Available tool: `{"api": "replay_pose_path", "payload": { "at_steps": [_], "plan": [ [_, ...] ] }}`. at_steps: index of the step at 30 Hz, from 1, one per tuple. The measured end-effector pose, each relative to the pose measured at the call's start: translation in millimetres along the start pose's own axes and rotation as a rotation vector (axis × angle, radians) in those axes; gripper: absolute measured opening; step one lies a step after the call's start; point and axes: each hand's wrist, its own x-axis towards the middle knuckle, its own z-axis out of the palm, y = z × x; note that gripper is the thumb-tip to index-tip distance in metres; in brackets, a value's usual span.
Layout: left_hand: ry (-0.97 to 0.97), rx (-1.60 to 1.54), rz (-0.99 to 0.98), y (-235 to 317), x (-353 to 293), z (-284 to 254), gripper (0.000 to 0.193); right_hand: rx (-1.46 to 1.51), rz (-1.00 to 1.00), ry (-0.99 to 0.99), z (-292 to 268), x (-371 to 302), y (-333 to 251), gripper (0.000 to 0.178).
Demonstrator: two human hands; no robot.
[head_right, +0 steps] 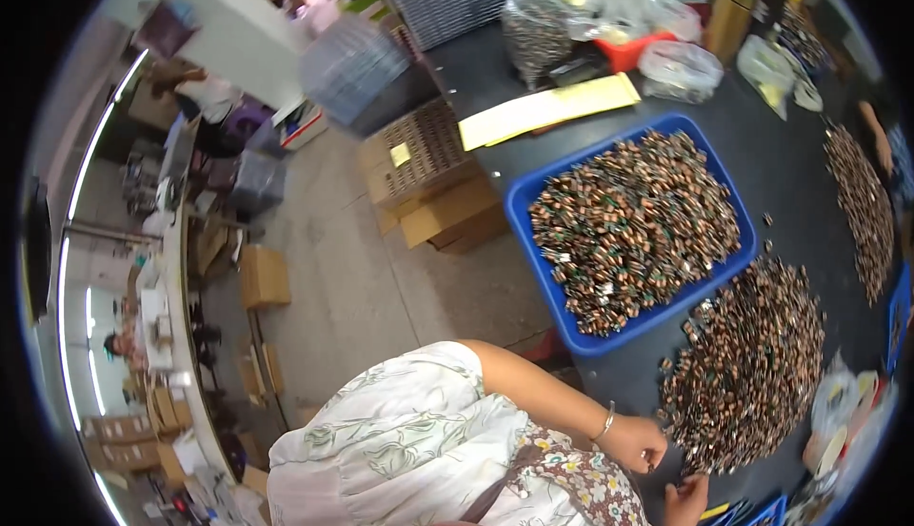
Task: The person assembles electronic coil components by picking them from a pile, connecting them together into clusters by hand, and placing them into a tray.
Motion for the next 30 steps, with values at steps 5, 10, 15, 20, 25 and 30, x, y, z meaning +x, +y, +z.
{"api": "replay_pose_path", "payload": {
  "at_steps": [5,10,15,20,25,30],
  "plan": [
    [-0.033,-0.051,-0.109,22,2,-16,0.016,0.114,-0.06,-0.014,3,11,16,0.034],
    [-0.004,0.034,-0.082,5,7,0,0.022,0.284,-0.175,0.058,9,8,29,0.039],
    [0.026,0.165,-0.028,9,14,16,0.016,0.161,-0.093,0.068,-14,-18,6,0.027],
    [0.039,-0.041,-0.347,38,18,33,0.015,0.338,-0.176,0.115,-7,-21,50,0.023],
    [-0.005,-0.039,-0.344,26,28,59,0.017,0.659,-0.143,0.087,4,-33,63,0.02],
    [-0.029,-0.076,-0.411,27,44,71,0.019,0.942,-0.256,0.141,10,-33,63,0.019]
  ]
}}
